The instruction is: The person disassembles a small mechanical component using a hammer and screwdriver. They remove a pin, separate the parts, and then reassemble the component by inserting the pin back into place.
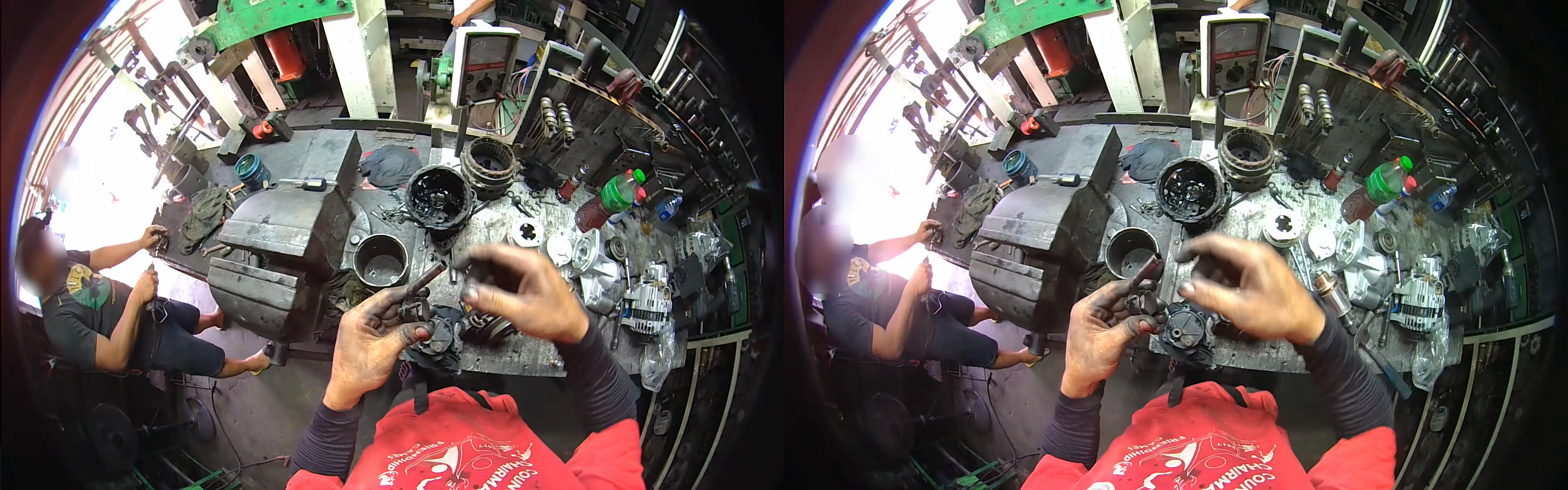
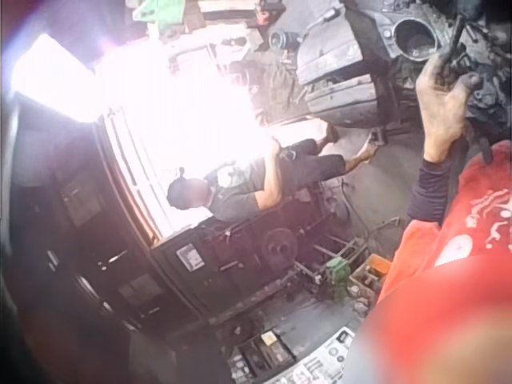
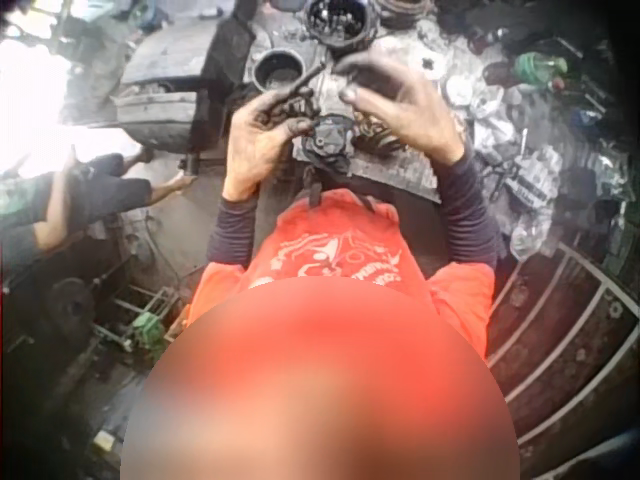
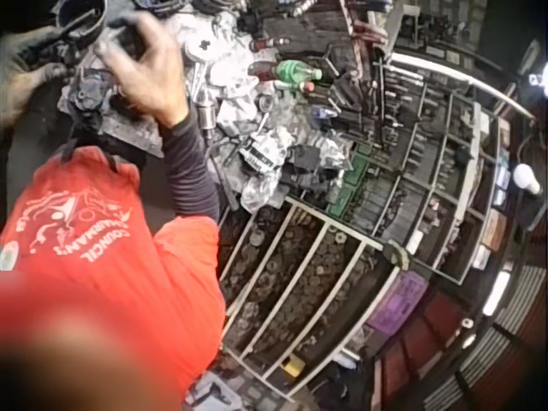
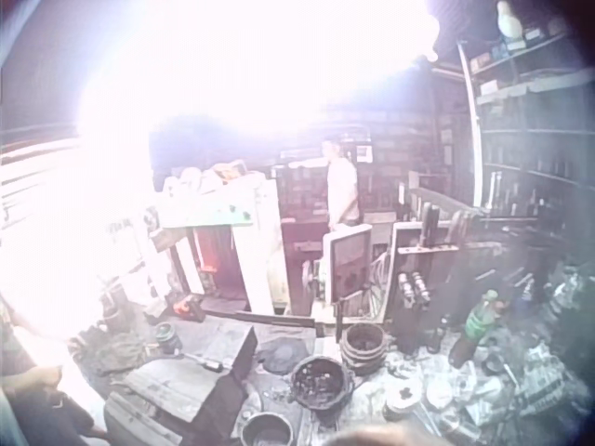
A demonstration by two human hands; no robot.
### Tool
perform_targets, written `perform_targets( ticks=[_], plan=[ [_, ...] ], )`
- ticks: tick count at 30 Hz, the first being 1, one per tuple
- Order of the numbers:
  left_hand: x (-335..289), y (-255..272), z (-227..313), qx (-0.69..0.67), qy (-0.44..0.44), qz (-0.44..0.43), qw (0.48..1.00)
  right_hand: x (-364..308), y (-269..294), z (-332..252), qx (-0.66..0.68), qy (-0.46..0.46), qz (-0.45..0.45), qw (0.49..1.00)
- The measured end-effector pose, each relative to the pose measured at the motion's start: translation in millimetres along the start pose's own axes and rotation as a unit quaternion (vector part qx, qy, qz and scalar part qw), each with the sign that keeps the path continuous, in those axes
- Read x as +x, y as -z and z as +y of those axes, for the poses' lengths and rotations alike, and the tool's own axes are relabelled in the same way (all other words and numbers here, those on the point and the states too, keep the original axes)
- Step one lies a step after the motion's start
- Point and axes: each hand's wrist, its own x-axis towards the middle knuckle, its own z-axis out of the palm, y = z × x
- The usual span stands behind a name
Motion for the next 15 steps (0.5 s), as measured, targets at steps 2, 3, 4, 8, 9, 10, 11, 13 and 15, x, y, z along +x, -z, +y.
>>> perform_targets(
  ticks=[2, 3, 4, 8, 9, 10, 11, 13, 15],
  plan=[
    [2.9, -14.8, -9.3, -0.033, -0.001, 0.013, 0.999, -21.9, -3.9, 18.2, 0.058, -0.01, -0.025, 0.998],
    [5.1, -22.8, -13.3, -0.012, 0.011, 0.027, 1.0, -28.2, -8.0, 27.2, 0.14, 0.018, -0.024, 0.99],
    [6.7, -29.6, -15.7, 0.016, -0.007, 0.023, 1.0, -33.6, -11.2, 35.5, 0.202, 0.006, -0.017, 0.979],
    [11.0, -56.3, -19.1, 0.106, -0.034, 0.016, 0.994, -45.1, 2.1, 59.5, 0.251, 0.036, 0.023, 0.967],
    [12.3, -61.7, -18.7, 0.146, -0.043, 0.023, 0.988, -48.5, 6.0, 62.4, 0.25, 0.017, 0.028, 0.968],
    [13.4, -67.2, -18.4, 0.189, -0.057, 0.032, 0.98, -51.1, 10.0, 64.5, 0.257, 0.007, 0.033, 0.966],
    [16.4, -71.3, -18.0, 0.236, -0.065, 0.048, 0.968, -52.5, 13.4, 66.4, 0.263, -0.004, 0.038, 0.964],
    [19.4, -80.8, -17.5, 0.289, -0.104, 0.045, 0.951, -55.7, 19.0, 68.6, 0.231, 0.024, 0.049, 0.972],
    [20.4, -90.4, -17.6, 0.289, -0.104, 0.055, 0.95, -59.1, 23.0, 70.2, 0.233, 0.029, 0.06, 0.97]
  ],
)
